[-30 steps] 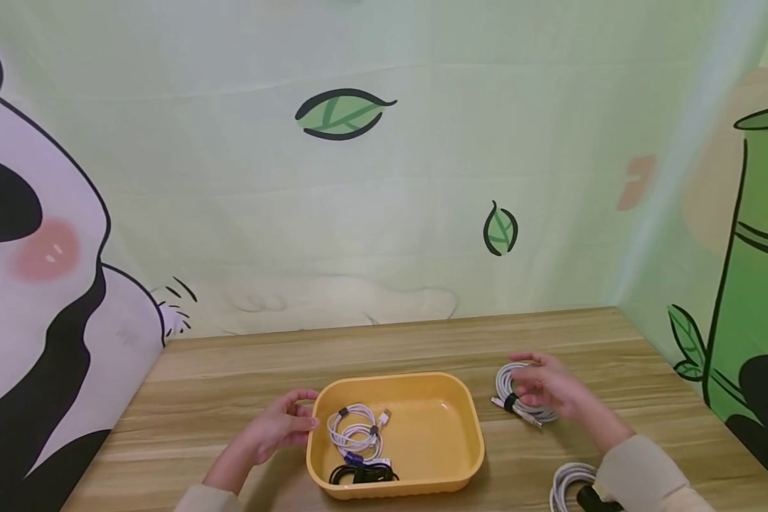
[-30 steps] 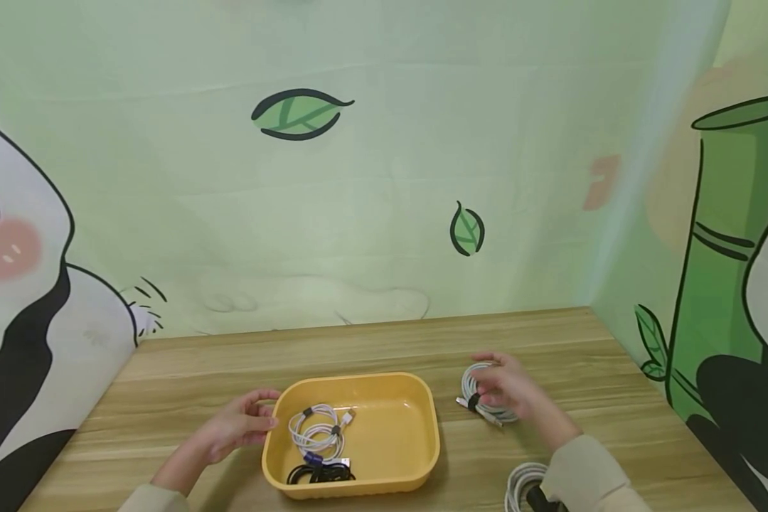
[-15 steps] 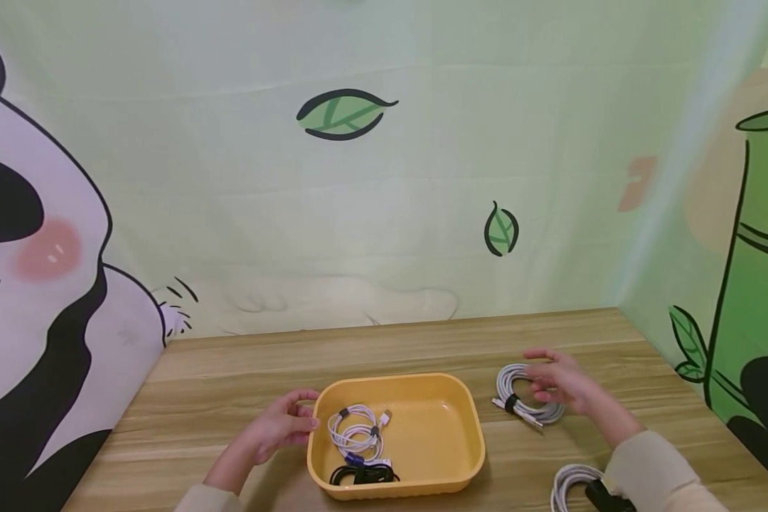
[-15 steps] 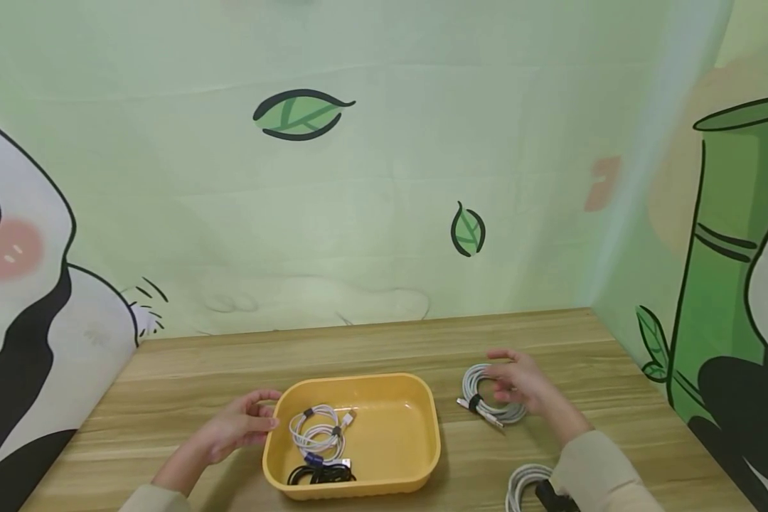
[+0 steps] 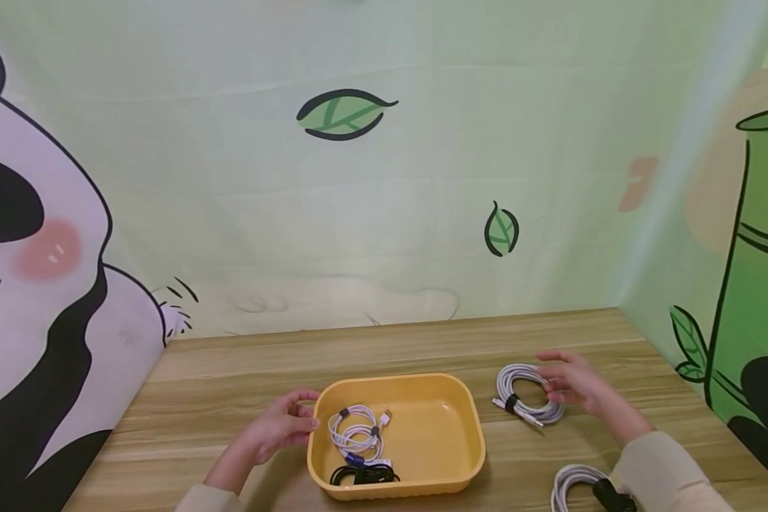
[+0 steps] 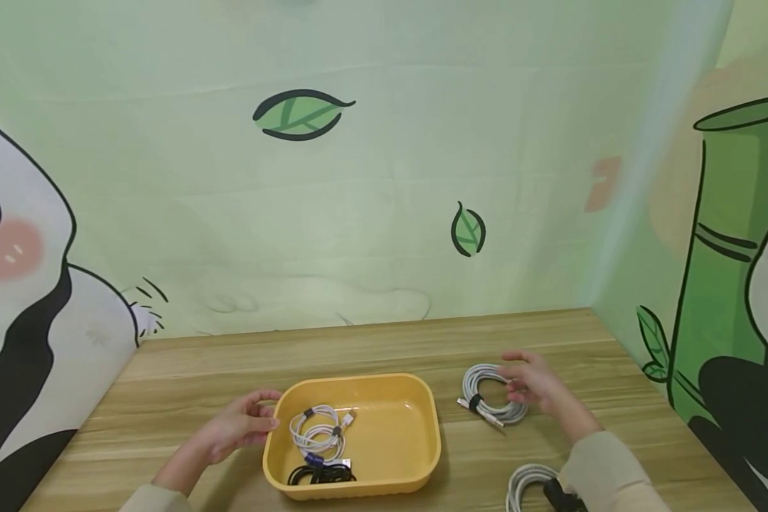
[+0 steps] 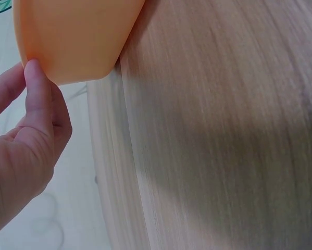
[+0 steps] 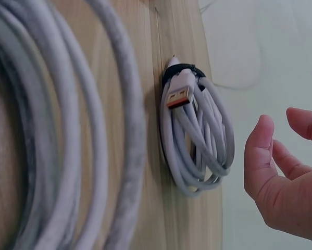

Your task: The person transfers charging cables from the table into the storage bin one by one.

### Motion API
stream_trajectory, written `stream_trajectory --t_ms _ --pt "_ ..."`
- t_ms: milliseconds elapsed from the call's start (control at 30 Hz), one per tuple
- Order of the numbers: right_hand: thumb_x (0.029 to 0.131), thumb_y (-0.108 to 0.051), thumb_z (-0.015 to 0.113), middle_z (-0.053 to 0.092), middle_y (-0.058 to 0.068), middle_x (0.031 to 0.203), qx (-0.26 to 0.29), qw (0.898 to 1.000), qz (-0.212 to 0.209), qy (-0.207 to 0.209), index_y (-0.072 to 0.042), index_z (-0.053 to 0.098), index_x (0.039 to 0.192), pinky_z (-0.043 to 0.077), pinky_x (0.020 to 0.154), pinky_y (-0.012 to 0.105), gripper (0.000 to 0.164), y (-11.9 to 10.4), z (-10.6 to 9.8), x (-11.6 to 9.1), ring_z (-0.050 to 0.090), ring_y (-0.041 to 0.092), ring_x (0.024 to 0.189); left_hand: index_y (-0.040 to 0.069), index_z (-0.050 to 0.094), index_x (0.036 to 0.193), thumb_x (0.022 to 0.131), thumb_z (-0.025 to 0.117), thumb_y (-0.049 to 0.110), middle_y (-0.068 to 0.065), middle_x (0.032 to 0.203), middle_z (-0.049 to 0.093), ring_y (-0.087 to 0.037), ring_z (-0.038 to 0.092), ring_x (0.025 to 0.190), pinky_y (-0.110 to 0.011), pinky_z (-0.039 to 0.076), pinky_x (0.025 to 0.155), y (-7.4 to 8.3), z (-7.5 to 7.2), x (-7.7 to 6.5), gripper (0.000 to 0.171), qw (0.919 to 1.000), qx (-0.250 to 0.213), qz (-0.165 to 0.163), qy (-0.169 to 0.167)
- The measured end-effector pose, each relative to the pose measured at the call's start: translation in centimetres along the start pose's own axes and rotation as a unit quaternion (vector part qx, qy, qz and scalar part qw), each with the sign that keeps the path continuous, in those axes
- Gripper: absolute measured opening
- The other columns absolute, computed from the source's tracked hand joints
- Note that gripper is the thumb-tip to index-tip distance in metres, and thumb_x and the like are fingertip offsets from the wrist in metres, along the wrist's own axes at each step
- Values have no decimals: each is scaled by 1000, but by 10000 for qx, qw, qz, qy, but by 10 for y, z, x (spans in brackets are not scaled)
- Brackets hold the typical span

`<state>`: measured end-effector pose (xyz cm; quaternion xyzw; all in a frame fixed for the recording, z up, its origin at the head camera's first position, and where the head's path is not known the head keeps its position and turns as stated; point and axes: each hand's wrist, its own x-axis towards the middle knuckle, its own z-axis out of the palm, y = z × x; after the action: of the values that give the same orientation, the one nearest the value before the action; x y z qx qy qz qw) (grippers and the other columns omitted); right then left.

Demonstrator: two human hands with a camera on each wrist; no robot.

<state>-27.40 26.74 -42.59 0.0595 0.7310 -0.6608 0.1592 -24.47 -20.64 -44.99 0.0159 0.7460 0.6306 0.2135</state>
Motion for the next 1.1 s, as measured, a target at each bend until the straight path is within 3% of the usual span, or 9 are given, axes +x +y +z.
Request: stream_trajectory --t_ms 467,1100 --pt "86 -7 48 54 -5 69 -24 9999 82 125 9 17 131 50 54 19 57 12 -14 1 54 6 59 -3 33 126 80 58 0 -3 86 44 -12 50 75 -25 49 65 0 0 -1 53 10000 4 18 20" --pt "85 -13 51 53 -6 70 -469 9973 299 480 8 22 129 50 56 23 57 20 -21 0 53 6 60 -3 33 126 80 58 0 -4 85 44 -12 50 73 -25 50 64 3 1 -2 53 10000 -9 -81 40"
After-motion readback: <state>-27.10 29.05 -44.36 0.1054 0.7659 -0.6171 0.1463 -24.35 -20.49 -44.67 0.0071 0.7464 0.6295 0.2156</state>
